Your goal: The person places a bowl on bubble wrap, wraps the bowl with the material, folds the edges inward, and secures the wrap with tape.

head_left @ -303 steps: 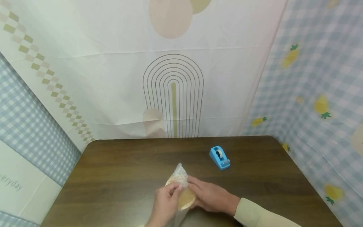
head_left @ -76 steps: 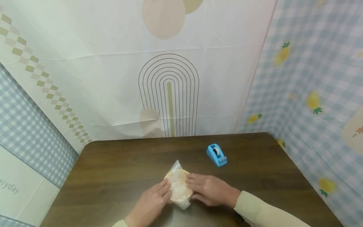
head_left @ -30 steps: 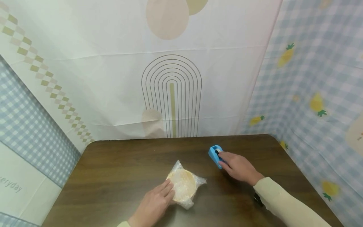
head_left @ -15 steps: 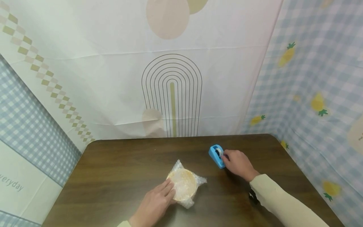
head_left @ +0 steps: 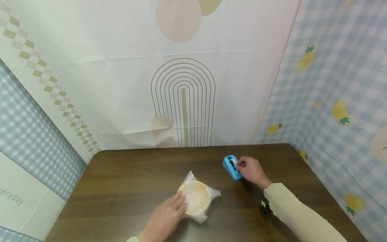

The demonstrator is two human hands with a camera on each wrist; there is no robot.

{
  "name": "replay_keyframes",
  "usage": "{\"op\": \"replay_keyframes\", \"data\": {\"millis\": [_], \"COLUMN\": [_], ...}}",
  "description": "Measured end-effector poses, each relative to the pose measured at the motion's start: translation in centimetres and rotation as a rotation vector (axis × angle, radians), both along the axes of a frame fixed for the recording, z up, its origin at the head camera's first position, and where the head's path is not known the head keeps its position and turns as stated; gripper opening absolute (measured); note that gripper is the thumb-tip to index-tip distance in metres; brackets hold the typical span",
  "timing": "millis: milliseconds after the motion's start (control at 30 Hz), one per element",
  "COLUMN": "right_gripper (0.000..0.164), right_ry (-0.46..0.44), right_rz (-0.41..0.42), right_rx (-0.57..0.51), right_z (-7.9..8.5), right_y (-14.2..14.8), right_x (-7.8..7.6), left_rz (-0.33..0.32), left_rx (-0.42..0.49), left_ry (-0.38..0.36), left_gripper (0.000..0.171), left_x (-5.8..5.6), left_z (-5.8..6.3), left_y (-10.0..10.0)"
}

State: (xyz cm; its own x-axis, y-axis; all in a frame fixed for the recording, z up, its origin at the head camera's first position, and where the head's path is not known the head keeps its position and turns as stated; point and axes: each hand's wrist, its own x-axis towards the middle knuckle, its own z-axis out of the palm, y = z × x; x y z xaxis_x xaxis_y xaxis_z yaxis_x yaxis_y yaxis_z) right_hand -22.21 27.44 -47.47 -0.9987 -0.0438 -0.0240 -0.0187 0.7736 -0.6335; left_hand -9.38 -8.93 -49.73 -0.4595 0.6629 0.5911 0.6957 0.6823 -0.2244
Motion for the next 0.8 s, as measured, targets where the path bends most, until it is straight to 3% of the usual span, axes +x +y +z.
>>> {"op": "replay_keyframes", "data": {"millis": [200,533,800], "right_gripper": [0.019,0.012,0.024], "right_ry": [-0.066,0.024,-0.158], "right_rz": [-0.088,-0.228,-0.266], "right_rx": [-0.076,-0.191,-0.276], "right_z": [0.4,1.3,2.1], "right_y": [-0.5,-1.5,-0.3], "right_x": [-0.4,-0.2,2.0], "left_rz": [-0.004,0.001,-0.003], "left_rx": [0.005,-0.004,-0.002], "left_ry": [-0.004,-0.018,-0.01], "left_gripper": [0.038,0.036,0.034], "left_x": [-0.1,0.0,-0.1], "left_z": [-0.1,0.4,0.3], "left_y": [0.0,0.2,0.3]}}
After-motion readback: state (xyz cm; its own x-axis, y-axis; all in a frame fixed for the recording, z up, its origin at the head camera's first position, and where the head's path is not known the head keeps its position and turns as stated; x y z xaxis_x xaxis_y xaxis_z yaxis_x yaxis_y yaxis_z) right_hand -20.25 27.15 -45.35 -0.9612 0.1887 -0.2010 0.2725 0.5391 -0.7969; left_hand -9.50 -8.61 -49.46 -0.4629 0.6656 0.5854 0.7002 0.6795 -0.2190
